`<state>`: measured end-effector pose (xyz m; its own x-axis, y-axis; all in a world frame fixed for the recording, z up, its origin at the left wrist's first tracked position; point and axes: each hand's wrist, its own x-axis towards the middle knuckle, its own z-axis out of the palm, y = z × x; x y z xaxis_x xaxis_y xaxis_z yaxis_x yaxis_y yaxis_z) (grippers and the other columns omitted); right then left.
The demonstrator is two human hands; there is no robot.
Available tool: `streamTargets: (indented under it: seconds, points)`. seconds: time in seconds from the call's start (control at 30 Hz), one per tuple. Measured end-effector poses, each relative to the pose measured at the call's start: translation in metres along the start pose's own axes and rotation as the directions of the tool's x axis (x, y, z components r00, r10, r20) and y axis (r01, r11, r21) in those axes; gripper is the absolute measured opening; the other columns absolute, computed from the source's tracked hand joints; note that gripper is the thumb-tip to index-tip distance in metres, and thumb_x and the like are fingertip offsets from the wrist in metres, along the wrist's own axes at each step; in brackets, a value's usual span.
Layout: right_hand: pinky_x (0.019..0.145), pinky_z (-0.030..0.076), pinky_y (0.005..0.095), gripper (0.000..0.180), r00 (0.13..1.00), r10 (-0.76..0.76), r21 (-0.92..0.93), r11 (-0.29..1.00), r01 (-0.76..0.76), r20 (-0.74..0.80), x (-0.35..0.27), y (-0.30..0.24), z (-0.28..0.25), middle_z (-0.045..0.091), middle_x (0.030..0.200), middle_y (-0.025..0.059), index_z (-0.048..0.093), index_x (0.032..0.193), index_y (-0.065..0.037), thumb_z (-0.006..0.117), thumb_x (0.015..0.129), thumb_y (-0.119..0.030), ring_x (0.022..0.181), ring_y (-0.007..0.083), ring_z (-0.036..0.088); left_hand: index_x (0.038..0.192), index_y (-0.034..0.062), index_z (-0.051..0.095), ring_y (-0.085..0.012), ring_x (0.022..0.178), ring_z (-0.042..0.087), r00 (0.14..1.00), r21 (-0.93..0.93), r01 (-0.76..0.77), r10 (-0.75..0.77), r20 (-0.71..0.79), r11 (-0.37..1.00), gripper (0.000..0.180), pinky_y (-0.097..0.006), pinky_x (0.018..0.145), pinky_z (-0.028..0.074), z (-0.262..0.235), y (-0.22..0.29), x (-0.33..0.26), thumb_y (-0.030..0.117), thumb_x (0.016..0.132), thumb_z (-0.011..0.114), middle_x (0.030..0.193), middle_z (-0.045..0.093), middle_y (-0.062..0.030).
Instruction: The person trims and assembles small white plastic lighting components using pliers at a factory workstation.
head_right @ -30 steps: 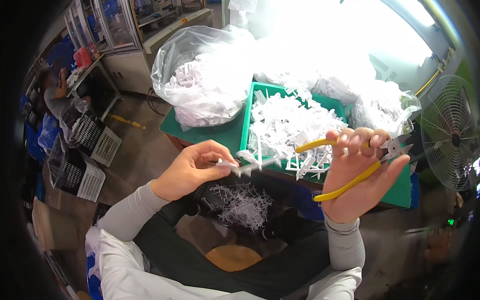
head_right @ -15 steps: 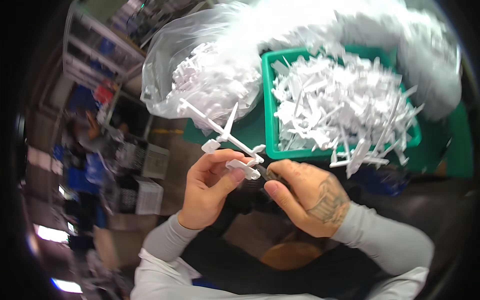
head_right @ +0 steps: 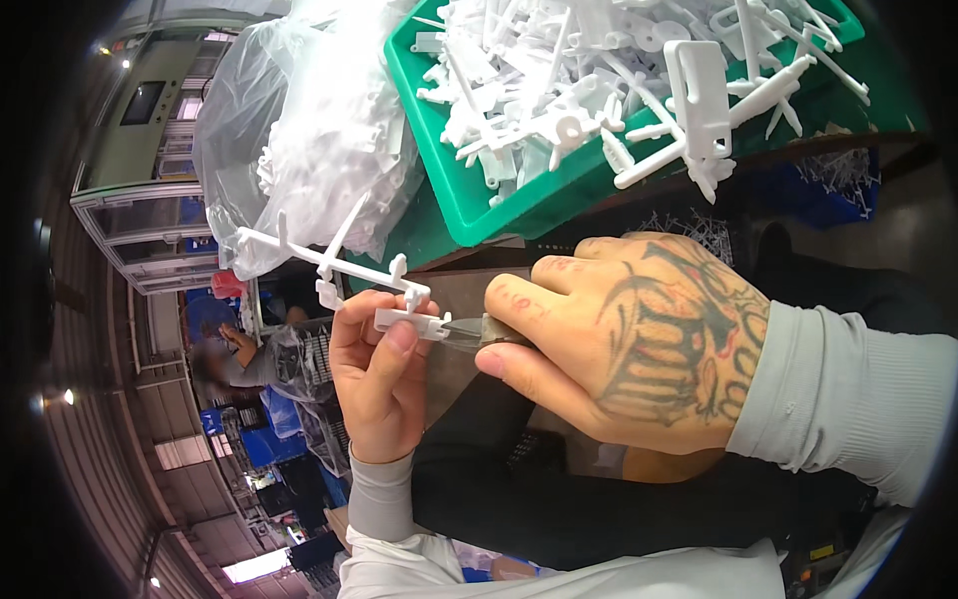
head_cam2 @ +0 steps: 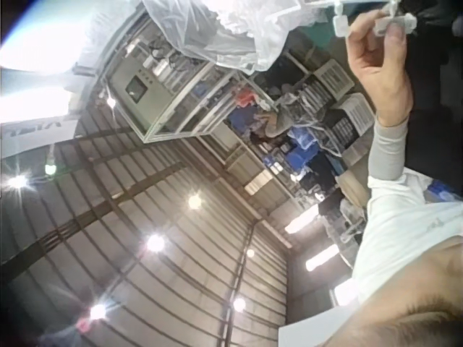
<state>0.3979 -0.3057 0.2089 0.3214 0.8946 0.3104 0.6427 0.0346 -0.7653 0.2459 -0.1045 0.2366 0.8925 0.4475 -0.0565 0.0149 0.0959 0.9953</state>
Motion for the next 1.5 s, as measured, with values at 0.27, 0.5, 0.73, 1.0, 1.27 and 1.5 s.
streamTargets:
  seconds: [0.27, 0.5, 0.73, 1.0, 1.27, 1.5]
  points:
    - [0.066, 0.051, 0.0408, 0.024, 0.999, 0.019, -0.065, 0.998, -0.021, -0.036, 0.003, -0.015, -0.002, 0.062, 0.08, 0.013, 0.06, 0.105, -0.004, 0.062, 0.095, -0.025, 0.073, 0.0316, 0.064, 0.128, 0.0054, 0.043, -0.0259, 0.108, 0.067, 0.991, -0.129, 0.016, 0.001, 0.133, 0.991, 0.045, -0.039, 0.092, 0.056, 0.015, 0.006, -0.004, -0.008, 0.09, 0.064, 0.115, 0.068, -0.0237]
    - [0.069, 0.049, 0.0413, 0.025, 0.999, 0.042, 0.031, 0.999, -0.041, -0.009, 0.009, -0.024, -0.01, 0.064, 0.088, 0.0168, 0.058, 0.115, 0.0, 0.06, 0.096, -0.016, 0.077, 0.035, 0.062, 0.151, 0.0071, 0.024, -0.0196, 0.109, 0.066, 0.986, -0.195, -0.125, 0.145, 0.088, 0.973, 0.074, -0.033, 0.096, 0.052, 0.029, 0.005, -0.006, -0.006, 0.091, 0.066, 0.112, 0.07, -0.0181]
    - [0.07, 0.05, 0.0384, 0.026, 0.98, 0.167, 0.033, 0.985, -0.172, 0.105, 0.013, -0.036, -0.018, 0.065, 0.089, 0.0166, 0.056, 0.118, 0.002, 0.057, 0.099, -0.015, 0.078, 0.0326, 0.065, 0.149, 0.0067, 0.028, -0.021, 0.104, 0.068, 0.985, -0.163, -0.137, 0.151, 0.079, 0.977, 0.074, -0.033, 0.089, 0.055, 0.032, 0.009, -0.005, -0.005, 0.089, 0.069, 0.109, 0.071, -0.0199]
    - [0.068, 0.051, 0.0379, 0.025, 0.982, 0.141, -0.008, 0.99, -0.141, 0.122, 0.015, -0.038, -0.018, 0.066, 0.088, 0.0173, 0.056, 0.118, 0.003, 0.056, 0.099, -0.014, 0.077, 0.0332, 0.066, 0.148, 0.0053, 0.031, -0.0202, 0.103, 0.068, 0.991, -0.161, -0.101, 0.113, 0.068, 0.982, 0.071, -0.033, 0.089, 0.056, 0.03, 0.01, -0.008, -0.003, 0.089, 0.071, 0.109, 0.071, -0.0197]
    - [0.063, 0.05, 0.0398, 0.024, 0.976, 0.19, -0.032, 0.982, -0.188, 0.107, 0.017, -0.041, -0.012, 0.064, 0.077, 0.0178, 0.056, 0.117, 0.001, 0.055, 0.1, -0.016, 0.07, 0.0364, 0.065, 0.148, 0.0048, 0.031, -0.0199, 0.104, 0.068, 0.997, -0.204, -0.026, 0.041, 0.067, 0.979, 0.069, -0.034, 0.089, 0.056, 0.027, 0.013, -0.009, 0.0, 0.091, 0.069, 0.11, 0.07, -0.0197]
    - [0.059, 0.05, 0.0432, 0.021, 0.962, 0.249, -0.089, 0.967, -0.24, 0.113, 0.027, -0.054, 0.007, 0.063, 0.075, 0.0199, 0.054, 0.113, -0.002, 0.052, 0.102, -0.02, 0.067, 0.0398, 0.065, 0.128, 0.0048, 0.047, -0.0067, 0.08, 0.058, 0.962, -0.164, -0.177, 0.136, -0.237, 0.97, 0.031, -0.022, 0.067, 0.048, 0.038, -0.003, -0.001, 0.028, 0.107, 0.046, 0.091, 0.062, -0.0061]
